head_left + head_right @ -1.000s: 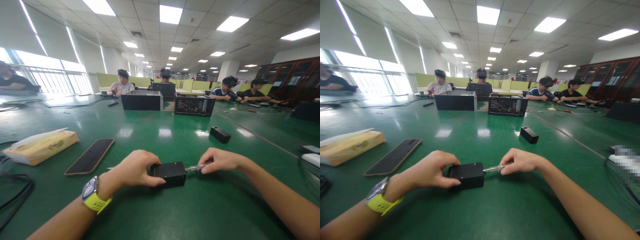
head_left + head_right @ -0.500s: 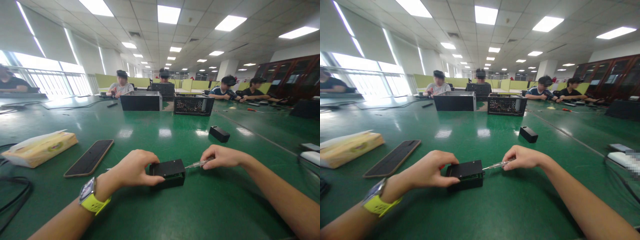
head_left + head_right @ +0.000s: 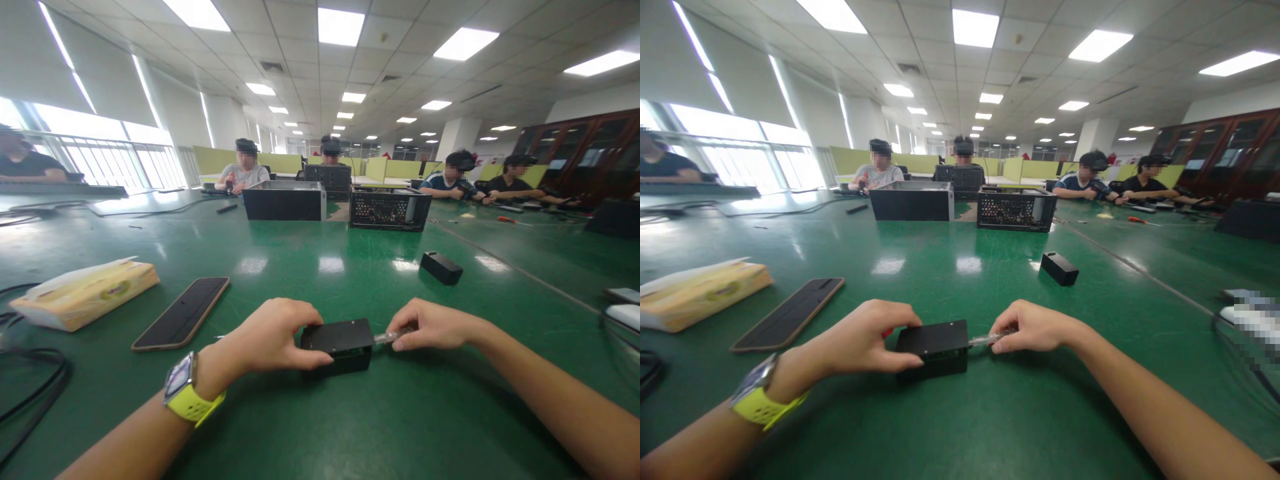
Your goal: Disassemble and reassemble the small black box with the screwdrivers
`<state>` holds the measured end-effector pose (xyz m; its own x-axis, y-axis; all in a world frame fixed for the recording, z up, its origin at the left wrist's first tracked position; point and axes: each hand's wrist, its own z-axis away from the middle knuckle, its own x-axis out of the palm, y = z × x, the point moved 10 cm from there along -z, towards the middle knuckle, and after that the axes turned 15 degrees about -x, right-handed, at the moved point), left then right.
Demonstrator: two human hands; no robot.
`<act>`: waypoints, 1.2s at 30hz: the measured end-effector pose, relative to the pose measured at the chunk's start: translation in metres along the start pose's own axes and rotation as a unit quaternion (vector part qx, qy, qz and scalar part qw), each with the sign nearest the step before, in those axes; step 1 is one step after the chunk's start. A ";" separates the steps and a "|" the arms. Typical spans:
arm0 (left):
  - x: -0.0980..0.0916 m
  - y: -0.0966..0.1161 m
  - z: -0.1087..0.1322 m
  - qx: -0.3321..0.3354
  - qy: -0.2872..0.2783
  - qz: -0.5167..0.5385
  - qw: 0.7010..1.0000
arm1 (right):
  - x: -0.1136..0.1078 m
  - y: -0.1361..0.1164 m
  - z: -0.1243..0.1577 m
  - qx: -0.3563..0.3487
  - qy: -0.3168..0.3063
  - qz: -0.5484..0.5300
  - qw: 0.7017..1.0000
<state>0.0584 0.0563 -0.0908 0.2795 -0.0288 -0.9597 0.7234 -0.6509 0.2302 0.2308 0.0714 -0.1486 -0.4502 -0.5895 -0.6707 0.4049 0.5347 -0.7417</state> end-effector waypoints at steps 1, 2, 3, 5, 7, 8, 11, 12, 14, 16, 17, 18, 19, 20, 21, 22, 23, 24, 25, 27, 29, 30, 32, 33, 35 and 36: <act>-0.002 0.001 0.000 0.001 0.004 0.003 1.000 | -0.005 0.006 0.003 0.013 0.007 0.003 1.000; -0.003 0.001 0.001 0.001 0.008 0.006 1.000 | -0.012 0.012 0.007 0.029 0.021 0.006 0.999; -0.004 0.001 0.001 0.000 0.010 0.007 1.000 | -0.021 0.019 0.011 0.046 0.042 0.008 0.998; -0.005 0.002 0.003 0.001 0.009 0.006 1.000 | -0.040 0.028 0.018 0.067 0.106 0.012 0.992; -0.004 0.002 0.004 0.001 0.006 -0.001 1.000 | -0.053 0.027 0.019 0.066 0.169 0.016 0.983; -0.003 0.001 0.004 0.001 0.005 -0.005 1.000 | -0.054 0.023 0.017 0.060 0.191 0.017 0.980; -0.001 0.000 0.004 -0.003 0.003 -0.015 1.000 | -0.039 0.000 0.001 0.020 0.221 0.036 0.974; 0.000 -0.001 0.004 -0.005 0.003 -0.017 1.000 | -0.033 -0.012 -0.006 -0.007 0.228 0.054 0.972; 0.001 -0.001 0.003 -0.008 0.001 -0.019 1.000 | -0.016 -0.026 -0.018 -0.037 0.220 0.059 0.973; 0.001 0.000 0.002 -0.012 0.001 -0.021 1.000 | 0.000 -0.032 -0.028 -0.047 0.189 0.072 0.978; 0.001 0.000 0.002 -0.014 0.001 -0.022 1.000 | 0.006 -0.033 -0.031 -0.049 0.174 0.080 0.980; 0.000 0.000 0.002 -0.016 0.002 -0.023 1.000 | 0.010 -0.034 -0.033 -0.054 0.161 0.087 0.982; 0.000 0.000 0.002 -0.019 0.002 -0.025 0.999 | 0.012 -0.035 -0.035 -0.062 0.153 0.092 0.982; 0.000 0.000 0.002 -0.024 0.001 -0.028 0.999 | 0.012 -0.036 -0.036 -0.074 0.149 0.093 0.982; 0.000 -0.001 0.002 -0.029 -0.001 -0.031 0.999 | 0.013 -0.038 -0.036 -0.088 0.147 0.090 0.981; -0.001 -0.002 0.002 -0.035 -0.003 -0.035 0.999 | 0.012 -0.039 -0.037 -0.103 0.146 0.086 0.980; -0.001 -0.003 0.002 -0.041 -0.005 -0.039 0.998 | 0.012 -0.040 -0.037 -0.115 0.145 0.085 0.979; -0.001 -0.004 0.002 -0.046 -0.008 -0.043 0.998 | 0.012 -0.041 -0.037 -0.124 0.145 0.085 0.978; -0.001 -0.005 0.002 -0.050 -0.010 -0.046 0.998 | 0.011 -0.041 -0.037 -0.131 0.145 0.087 0.977; -0.002 -0.006 0.002 -0.052 -0.015 -0.051 0.997 | 0.010 -0.042 -0.037 -0.142 0.152 0.104 0.973; -0.003 -0.007 0.002 -0.052 -0.021 -0.056 0.997 | 0.008 -0.044 -0.037 -0.156 0.160 0.133 0.966; -0.003 -0.007 0.002 -0.054 -0.025 -0.059 0.996 | 0.008 -0.046 -0.038 -0.164 0.161 0.146 0.962; -0.002 -0.008 0.002 -0.064 -0.038 -0.065 0.995 | 0.008 -0.049 -0.039 -0.179 0.156 0.160 0.958; -0.001 -0.009 0.002 -0.069 -0.044 -0.067 0.994 | 0.009 -0.050 -0.039 -0.186 0.153 0.161 0.957; -0.001 -0.010 0.002 -0.078 -0.052 -0.064 0.994 | 0.009 -0.052 -0.040 -0.194 0.149 0.165 0.956; 0.000 -0.010 0.002 -0.079 -0.054 -0.061 0.993 | 0.009 -0.052 -0.040 -0.194 0.148 0.168 0.955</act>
<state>0.0494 0.0610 -0.0931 0.1197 -0.0440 -0.9918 0.8407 -0.5269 0.1248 0.1739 0.0625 -0.1157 -0.5749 -0.1796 -0.7983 0.2658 0.8817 -0.3898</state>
